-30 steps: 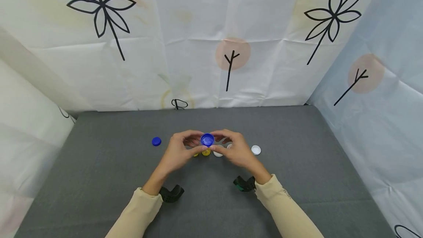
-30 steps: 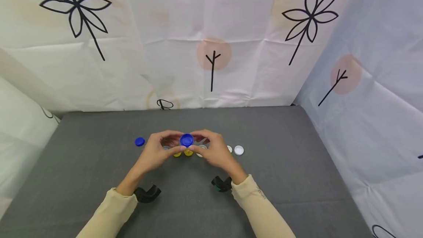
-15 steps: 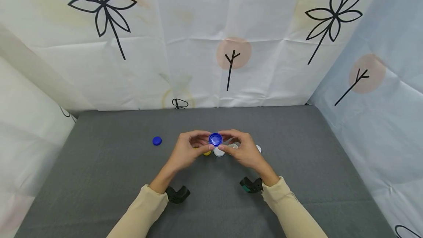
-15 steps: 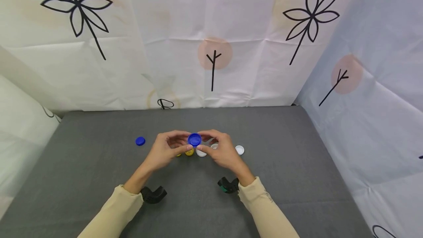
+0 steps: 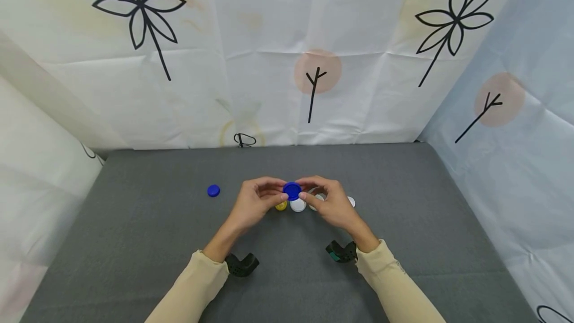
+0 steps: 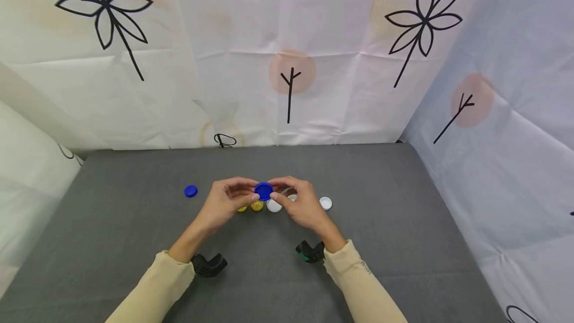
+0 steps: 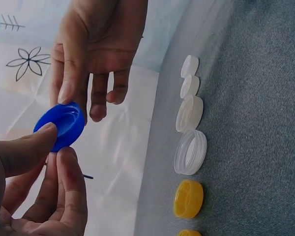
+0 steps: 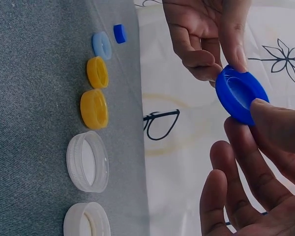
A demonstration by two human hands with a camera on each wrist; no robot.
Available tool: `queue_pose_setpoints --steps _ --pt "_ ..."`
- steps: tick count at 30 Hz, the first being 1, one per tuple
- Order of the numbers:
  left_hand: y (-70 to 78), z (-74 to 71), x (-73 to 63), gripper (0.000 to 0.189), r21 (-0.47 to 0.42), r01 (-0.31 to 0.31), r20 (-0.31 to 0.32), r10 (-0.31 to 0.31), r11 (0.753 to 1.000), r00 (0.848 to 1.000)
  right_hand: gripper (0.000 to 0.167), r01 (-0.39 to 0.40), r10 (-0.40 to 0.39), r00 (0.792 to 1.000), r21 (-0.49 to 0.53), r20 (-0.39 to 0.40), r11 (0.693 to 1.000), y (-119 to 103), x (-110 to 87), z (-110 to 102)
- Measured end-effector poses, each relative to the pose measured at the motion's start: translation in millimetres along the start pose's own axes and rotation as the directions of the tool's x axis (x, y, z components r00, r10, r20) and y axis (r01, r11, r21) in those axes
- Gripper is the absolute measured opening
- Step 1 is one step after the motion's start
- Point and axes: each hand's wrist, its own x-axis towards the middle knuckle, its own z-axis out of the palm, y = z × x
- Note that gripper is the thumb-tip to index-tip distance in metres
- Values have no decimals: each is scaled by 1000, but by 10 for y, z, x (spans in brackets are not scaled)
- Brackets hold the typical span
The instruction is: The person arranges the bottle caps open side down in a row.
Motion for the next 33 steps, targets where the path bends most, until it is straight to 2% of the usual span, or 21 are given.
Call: queue_pose_setpoints --steps 4,7,11,17,21,25,33 --pt "-5 -4 -2 23 -10 -41 -1 41 999 999 21 7 -7 1000 9 -12 1000 -6 1 -5" --pt "-18 -18 -4 21 -3 -34 6 34 999 999 19 19 -19 1000 15 -20 1000 -10 -2 0" --pt "-25 -37 -11 22 -14 24 43 -24 1000 999 18 41 -40 999 33 -33 999 -20 -6 11" --pt "-22 -50 -6 31 -99 117 119 -105 988 987 19 102 -99 993 52 -57 993 -3 -9 30" --pt "-15 -58 -3 34 -103 147 123 -134 984 983 19 120 -118 992 52 -55 991 1 -8 30" --pt "-6 -67 -10 36 -69 145 104 -138 987 985 20 120 -118 992 56 -40 991 -5 -7 21" --pt "18 -79 -37 38 -74 74 99 -67 994 993 28 59 -61 998 87 24 994 -5 -10 -9"
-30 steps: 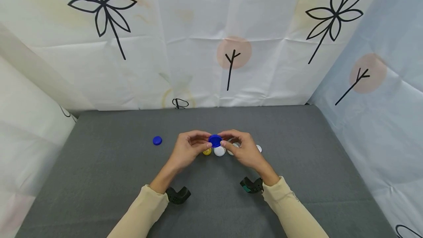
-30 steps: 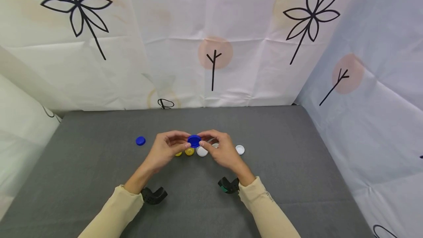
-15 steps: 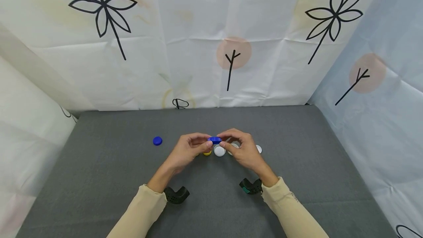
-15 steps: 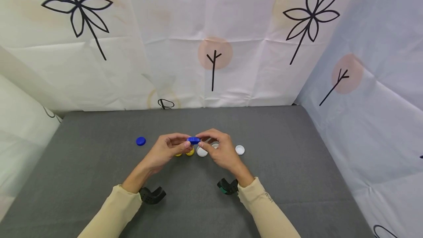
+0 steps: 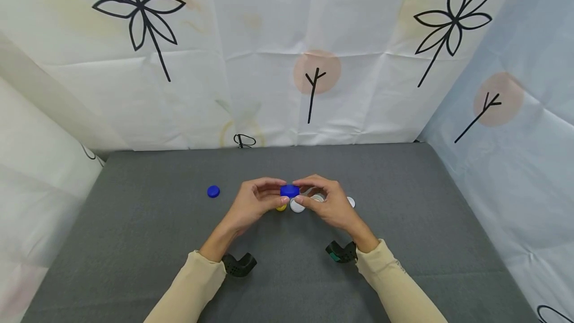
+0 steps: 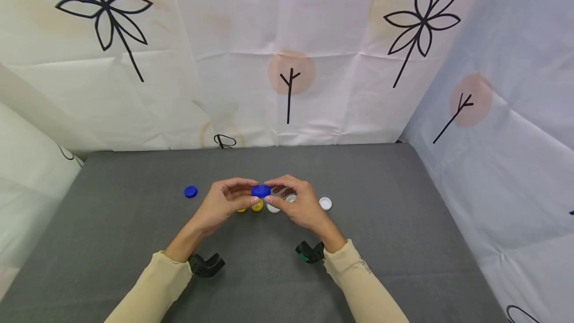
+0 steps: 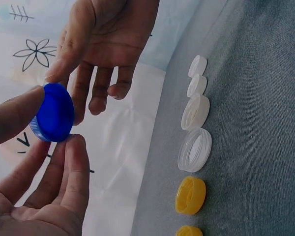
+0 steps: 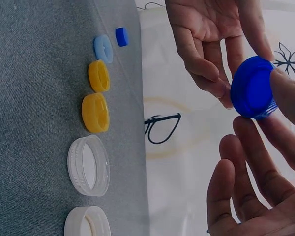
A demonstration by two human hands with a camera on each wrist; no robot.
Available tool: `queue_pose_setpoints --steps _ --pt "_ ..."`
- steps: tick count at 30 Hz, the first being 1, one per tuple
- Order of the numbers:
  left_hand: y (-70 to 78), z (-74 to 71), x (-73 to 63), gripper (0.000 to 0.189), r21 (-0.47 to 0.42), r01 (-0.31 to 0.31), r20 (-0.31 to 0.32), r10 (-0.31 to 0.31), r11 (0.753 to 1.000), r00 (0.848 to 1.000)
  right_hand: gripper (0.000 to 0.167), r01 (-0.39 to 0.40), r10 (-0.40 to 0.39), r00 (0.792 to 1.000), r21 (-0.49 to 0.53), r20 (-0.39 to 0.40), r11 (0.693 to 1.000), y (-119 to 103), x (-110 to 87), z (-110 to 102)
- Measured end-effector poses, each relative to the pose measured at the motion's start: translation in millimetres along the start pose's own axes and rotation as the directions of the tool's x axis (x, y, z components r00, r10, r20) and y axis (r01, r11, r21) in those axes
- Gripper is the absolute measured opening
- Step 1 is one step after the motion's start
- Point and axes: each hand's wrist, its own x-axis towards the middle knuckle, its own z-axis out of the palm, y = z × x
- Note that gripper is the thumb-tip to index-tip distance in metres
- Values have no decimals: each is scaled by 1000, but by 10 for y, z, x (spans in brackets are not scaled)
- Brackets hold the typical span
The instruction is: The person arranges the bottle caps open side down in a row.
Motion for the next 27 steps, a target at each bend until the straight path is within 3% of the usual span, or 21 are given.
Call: queue_pose_setpoints --steps 9,17,23,27 --pt "-45 -28 4 40 7 -117 46 117 993 992 34 -39 38 999 33 26 999 14 3 6" --pt "-46 -44 13 42 148 -167 57 160 975 986 34 -30 31 999 -19 25 999 30 2 48" --pt "-17 -62 -3 40 329 -188 58 179 925 982 33 -30 30 1000 -31 10 999 9 9 96" --pt "-14 -103 -20 40 401 -185 45 183 897 982 33 -37 38 999 -42 7 998 12 13 120"
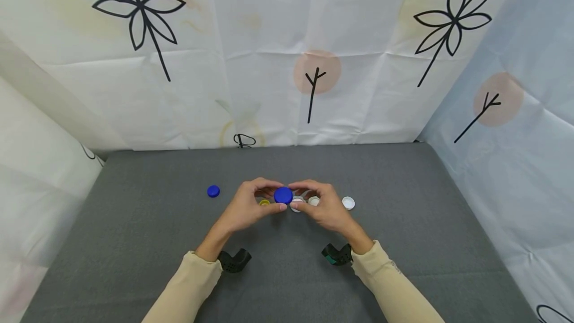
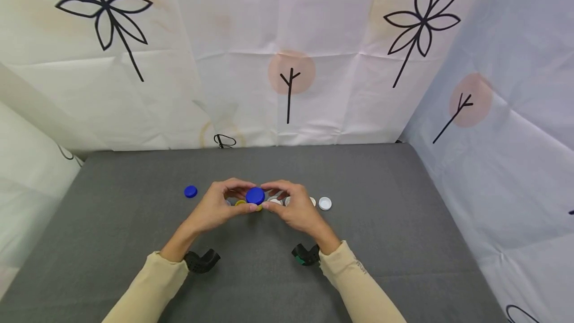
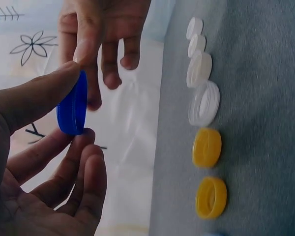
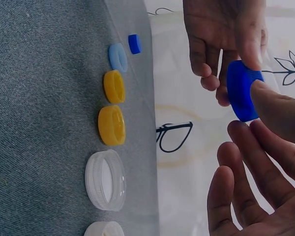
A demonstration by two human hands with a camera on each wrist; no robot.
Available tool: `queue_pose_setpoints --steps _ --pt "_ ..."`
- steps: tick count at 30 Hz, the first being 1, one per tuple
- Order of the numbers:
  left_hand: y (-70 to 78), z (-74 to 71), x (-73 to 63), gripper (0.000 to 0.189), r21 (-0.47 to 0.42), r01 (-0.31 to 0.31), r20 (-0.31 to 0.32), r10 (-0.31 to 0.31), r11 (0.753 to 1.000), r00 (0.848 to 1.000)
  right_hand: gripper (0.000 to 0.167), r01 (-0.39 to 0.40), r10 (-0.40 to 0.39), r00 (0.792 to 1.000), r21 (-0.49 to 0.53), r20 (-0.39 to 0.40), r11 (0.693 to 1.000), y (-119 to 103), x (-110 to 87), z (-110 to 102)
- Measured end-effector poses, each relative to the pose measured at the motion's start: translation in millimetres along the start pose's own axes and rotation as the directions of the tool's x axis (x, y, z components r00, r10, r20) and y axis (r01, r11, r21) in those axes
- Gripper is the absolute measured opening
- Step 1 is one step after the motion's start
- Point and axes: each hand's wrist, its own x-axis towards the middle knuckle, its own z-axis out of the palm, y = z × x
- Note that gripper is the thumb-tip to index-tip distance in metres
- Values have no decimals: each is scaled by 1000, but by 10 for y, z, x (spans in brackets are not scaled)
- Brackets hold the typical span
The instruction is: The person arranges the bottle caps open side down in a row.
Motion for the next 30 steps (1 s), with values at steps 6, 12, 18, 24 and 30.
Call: queue_pose_setpoints --steps 6,12,18,24,30 --pt "-99 -149 -34 41 87 43 -52 -38 995 998 31 -13 13 1000 -29 4 1000 39 1 20" --pt "-263 -364 -66 45 154 86 -146 -64 984 987 31 -38 39 999 -11 22 999 78 -4 47" --pt "-439 -512 -90 45 260 136 -234 -74 956 969 32 -31 32 998 -11 56 999 91 12 96" --pt "-590 -575 -118 44 347 205 -278 -109 915 954 32 -23 26 995 -30 95 999 125 70 175" --pt "-718 -608 -145 46 379 263 -273 -165 887 948 34 -18 26 991 -59 133 998 134 144 263"
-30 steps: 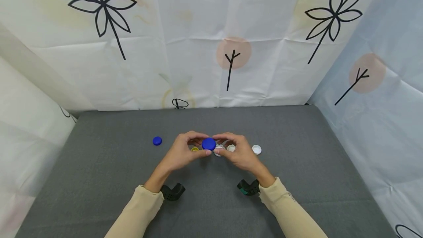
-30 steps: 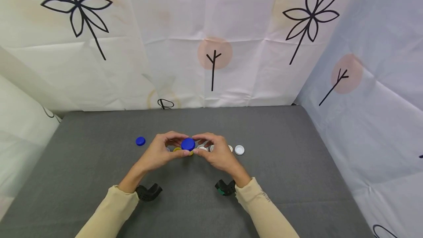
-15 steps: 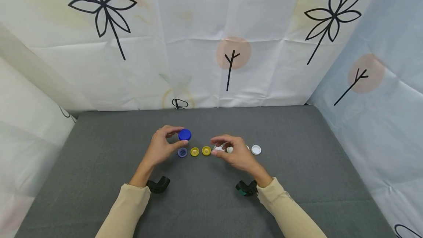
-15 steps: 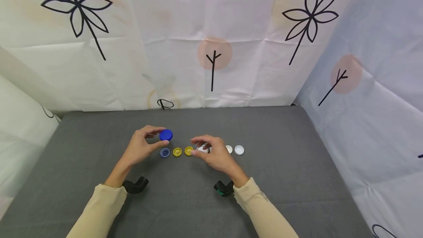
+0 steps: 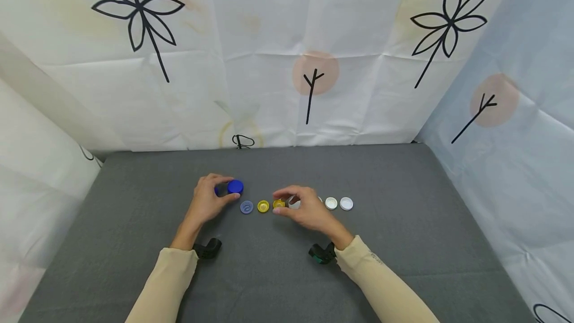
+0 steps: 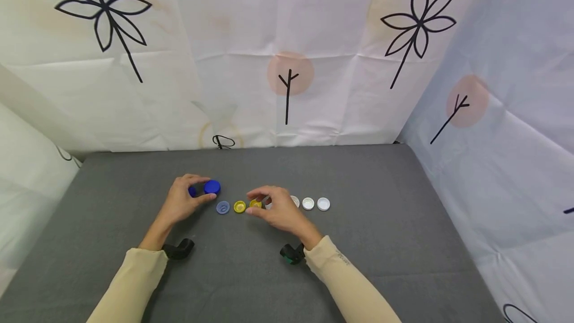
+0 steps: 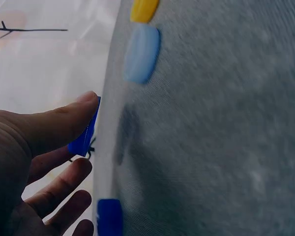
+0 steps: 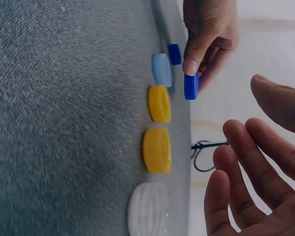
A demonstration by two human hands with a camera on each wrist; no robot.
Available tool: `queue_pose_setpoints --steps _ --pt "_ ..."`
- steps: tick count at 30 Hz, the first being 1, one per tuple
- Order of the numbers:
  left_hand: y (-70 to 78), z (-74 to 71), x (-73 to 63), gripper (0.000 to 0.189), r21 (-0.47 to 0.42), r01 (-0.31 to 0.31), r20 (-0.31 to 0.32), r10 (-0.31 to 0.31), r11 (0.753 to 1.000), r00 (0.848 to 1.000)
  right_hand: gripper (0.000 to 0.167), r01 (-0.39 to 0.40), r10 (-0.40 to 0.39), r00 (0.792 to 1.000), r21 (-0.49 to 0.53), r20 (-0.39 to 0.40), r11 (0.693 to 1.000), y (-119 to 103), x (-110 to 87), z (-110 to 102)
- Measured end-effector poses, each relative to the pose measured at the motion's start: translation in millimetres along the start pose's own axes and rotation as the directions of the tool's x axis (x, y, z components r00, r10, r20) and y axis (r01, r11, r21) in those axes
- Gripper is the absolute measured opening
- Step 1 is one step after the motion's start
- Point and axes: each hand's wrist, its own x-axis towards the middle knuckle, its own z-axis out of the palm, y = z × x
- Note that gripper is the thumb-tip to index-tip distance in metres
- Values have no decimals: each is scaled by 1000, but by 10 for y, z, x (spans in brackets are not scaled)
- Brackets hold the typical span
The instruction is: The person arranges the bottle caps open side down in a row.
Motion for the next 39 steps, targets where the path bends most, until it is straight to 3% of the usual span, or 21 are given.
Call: queue_pose_setpoints --steps 8,15,21,27,34,39 --pt "-121 11 2 45 42 24 2 -24 999 1000 36 -1 8 999 -131 48 991 40 163 174" --pt "-144 14 11 47 75 18 1 -18 997 1000 40 23 -4 998 -334 57 942 37 313 302" --pt "-62 5 -12 52 122 3 -24 0 993 1000 44 -8 45 996 -418 81 908 41 426 385" --pt "91 -19 -98 48 133 -57 -50 64 989 997 46 -35 89 991 -457 97 889 65 504 451" --pt "190 -48 -208 37 70 -53 58 49 996 997 43 -45 109 989 -489 105 871 83 560 510" --pt "214 -34 -243 34 73 -30 174 17 997 985 41 -61 125 987 -500 97 864 86 561 536"
